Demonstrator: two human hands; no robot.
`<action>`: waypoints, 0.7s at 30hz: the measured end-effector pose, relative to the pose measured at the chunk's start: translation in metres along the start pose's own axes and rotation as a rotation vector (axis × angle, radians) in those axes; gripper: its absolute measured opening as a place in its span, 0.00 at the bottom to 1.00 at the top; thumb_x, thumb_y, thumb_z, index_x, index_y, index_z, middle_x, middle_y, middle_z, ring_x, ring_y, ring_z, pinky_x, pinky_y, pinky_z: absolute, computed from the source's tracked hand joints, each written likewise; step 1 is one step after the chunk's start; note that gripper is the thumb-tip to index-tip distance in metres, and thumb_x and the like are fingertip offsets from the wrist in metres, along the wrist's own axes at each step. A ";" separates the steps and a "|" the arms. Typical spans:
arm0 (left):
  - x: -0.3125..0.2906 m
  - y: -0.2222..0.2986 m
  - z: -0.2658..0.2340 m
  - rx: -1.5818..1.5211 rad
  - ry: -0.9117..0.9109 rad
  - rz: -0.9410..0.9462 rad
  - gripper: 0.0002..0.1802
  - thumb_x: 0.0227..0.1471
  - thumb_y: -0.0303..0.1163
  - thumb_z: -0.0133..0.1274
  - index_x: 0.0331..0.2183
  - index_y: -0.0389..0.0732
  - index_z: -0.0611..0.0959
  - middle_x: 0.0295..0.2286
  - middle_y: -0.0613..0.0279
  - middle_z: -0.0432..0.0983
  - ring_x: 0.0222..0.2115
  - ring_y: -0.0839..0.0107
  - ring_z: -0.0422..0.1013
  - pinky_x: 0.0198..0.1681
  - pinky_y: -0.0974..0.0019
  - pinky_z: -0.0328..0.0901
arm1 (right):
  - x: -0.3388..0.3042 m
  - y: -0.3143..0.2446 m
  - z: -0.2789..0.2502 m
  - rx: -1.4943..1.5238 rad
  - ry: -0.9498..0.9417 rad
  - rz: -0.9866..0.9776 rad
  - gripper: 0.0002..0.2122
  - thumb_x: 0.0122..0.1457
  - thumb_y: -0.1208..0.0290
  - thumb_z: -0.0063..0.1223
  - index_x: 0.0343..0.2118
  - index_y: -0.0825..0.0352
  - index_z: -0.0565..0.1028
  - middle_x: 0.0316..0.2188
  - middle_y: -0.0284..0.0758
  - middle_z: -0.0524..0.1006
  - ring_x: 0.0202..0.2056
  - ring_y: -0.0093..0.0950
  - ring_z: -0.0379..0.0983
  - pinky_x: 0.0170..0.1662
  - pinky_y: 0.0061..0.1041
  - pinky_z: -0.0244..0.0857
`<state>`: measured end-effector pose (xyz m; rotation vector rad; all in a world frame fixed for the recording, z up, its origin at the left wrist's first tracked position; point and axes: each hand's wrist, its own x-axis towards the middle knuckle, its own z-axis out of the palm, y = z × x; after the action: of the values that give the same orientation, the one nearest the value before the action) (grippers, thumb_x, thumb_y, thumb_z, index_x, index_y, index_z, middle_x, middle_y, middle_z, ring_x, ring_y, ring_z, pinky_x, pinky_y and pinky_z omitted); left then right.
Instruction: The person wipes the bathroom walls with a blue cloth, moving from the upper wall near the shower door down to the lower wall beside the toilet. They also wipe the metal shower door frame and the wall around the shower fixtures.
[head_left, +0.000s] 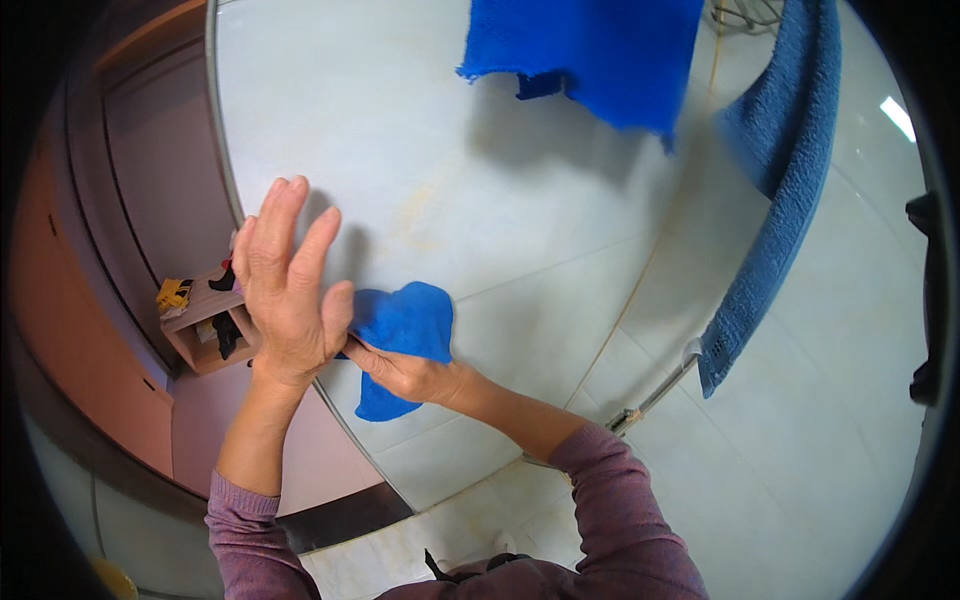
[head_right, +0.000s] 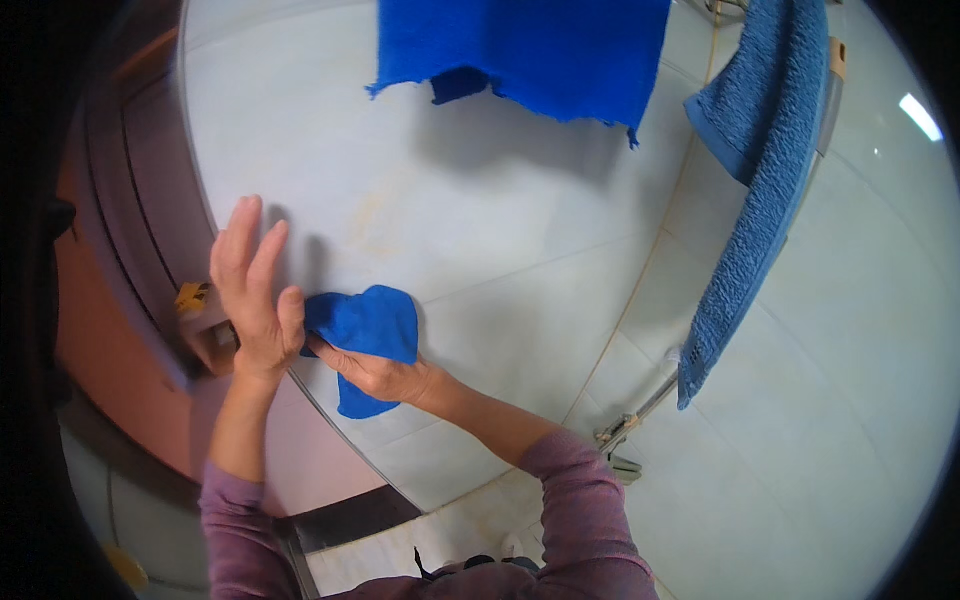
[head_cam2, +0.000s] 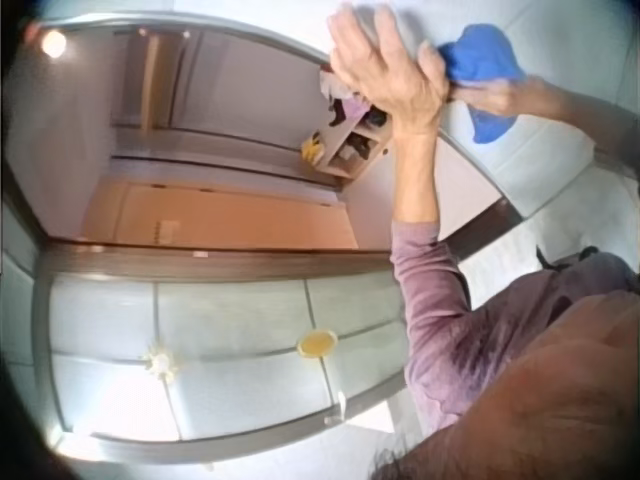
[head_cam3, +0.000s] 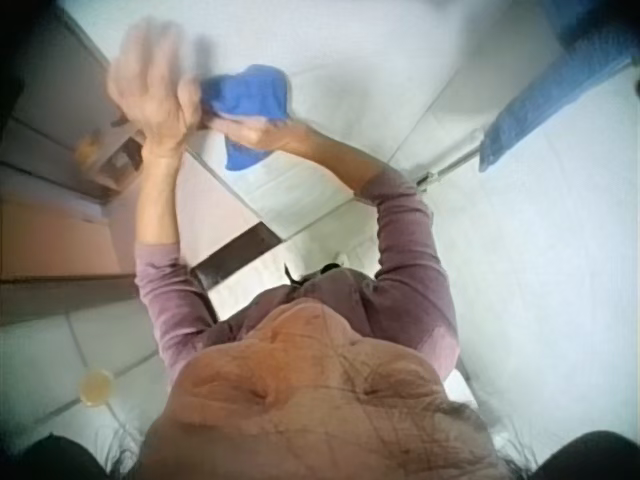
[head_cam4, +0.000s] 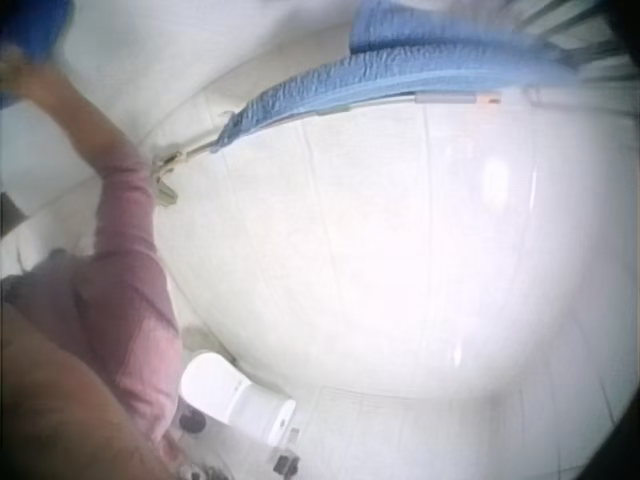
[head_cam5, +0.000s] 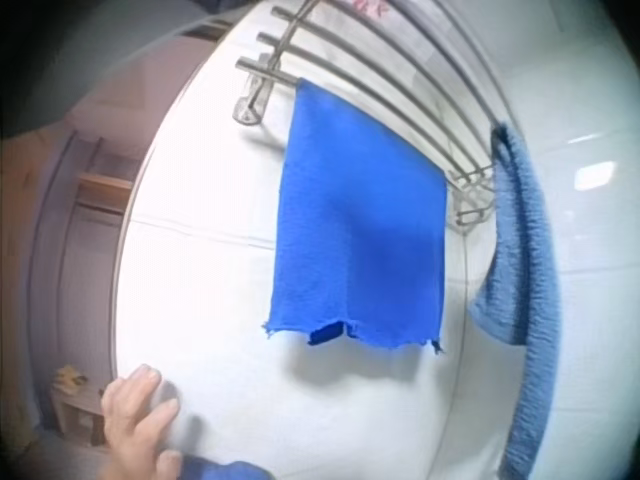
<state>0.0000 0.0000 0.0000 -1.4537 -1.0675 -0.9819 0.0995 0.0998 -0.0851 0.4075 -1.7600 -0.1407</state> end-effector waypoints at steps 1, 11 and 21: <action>0.000 0.001 0.001 0.011 -0.003 -0.010 0.21 0.48 0.39 0.43 0.44 0.41 0.73 0.50 0.51 0.60 0.53 0.56 0.55 0.54 0.55 0.46 | 0.002 0.005 -0.008 -0.018 -0.036 -0.036 0.13 0.43 0.80 0.50 0.36 0.71 0.74 0.33 0.42 0.73 0.37 0.40 0.70 0.40 0.36 0.63; 0.003 -0.001 0.010 0.123 -0.011 0.006 0.18 0.41 0.28 0.47 0.39 0.40 0.76 0.48 0.52 0.63 0.52 0.57 0.57 0.53 0.55 0.48 | 0.042 0.101 -0.067 -0.487 0.103 0.107 0.17 0.42 0.86 0.46 0.39 0.69 0.72 0.46 0.51 0.66 0.48 0.46 0.63 0.46 0.38 0.61; 0.003 0.012 0.008 0.208 -0.033 0.009 0.17 0.40 0.26 0.49 0.39 0.41 0.76 0.48 0.55 0.64 0.52 0.57 0.57 0.53 0.55 0.49 | -0.142 0.069 -0.098 -0.816 0.126 0.613 0.19 0.45 0.86 0.41 0.44 0.73 0.66 0.42 0.53 0.65 0.44 0.52 0.61 0.49 0.44 0.55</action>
<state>0.0121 0.0078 -0.0015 -1.3072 -1.1505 -0.8164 0.2055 0.2249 -0.1716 -0.6916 -1.4798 -0.3607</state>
